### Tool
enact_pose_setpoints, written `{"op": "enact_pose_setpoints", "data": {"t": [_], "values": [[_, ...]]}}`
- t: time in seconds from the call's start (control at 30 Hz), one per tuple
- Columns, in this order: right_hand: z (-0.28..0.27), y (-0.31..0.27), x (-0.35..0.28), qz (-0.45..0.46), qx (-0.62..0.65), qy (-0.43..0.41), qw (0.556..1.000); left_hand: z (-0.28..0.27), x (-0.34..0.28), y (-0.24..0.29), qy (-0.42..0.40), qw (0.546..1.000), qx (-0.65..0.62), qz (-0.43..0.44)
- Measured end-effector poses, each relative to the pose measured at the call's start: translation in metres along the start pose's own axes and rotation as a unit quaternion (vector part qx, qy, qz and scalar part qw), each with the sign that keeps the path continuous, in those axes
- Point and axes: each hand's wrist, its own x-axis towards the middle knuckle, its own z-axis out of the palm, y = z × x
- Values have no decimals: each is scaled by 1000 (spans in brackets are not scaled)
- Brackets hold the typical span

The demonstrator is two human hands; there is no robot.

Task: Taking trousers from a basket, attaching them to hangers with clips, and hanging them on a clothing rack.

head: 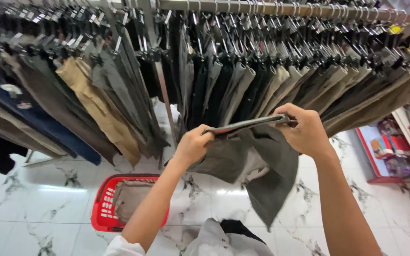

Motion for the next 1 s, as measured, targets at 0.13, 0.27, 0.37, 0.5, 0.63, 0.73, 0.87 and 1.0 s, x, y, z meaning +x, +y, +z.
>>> {"op": "enact_pose_setpoints", "data": {"t": [0.13, 0.27, 0.37, 0.5, 0.63, 0.73, 0.87, 1.0], "values": [[-7, 10, -1, 31, 41, -1, 999, -8, 18, 7, -45, 999, -9, 14], [-6, 51, 8, 70, 118, -19, 990, -23, 42, 5, -186, 982, -8, 33], [2, 63, 20, 68, 155, -23, 985, -48, 69, 11, -306, 946, -88, -51], [24, 81, 47, 15, 149, -17, 989, -96, 122, 34, -395, 885, -184, -161], [36, 87, 67, -1, 194, -26, 981, -92, 125, 16, -419, 857, -197, -226], [38, 91, 78, 1, 207, -38, 978, -89, 136, 13, -454, 829, -179, -271], [42, 92, 95, 24, 245, -24, 969, -83, 144, 5, -447, 821, -177, -310], [46, 82, 109, 41, 266, -21, 963, -73, 146, -1, -367, 830, -190, -374]]}}
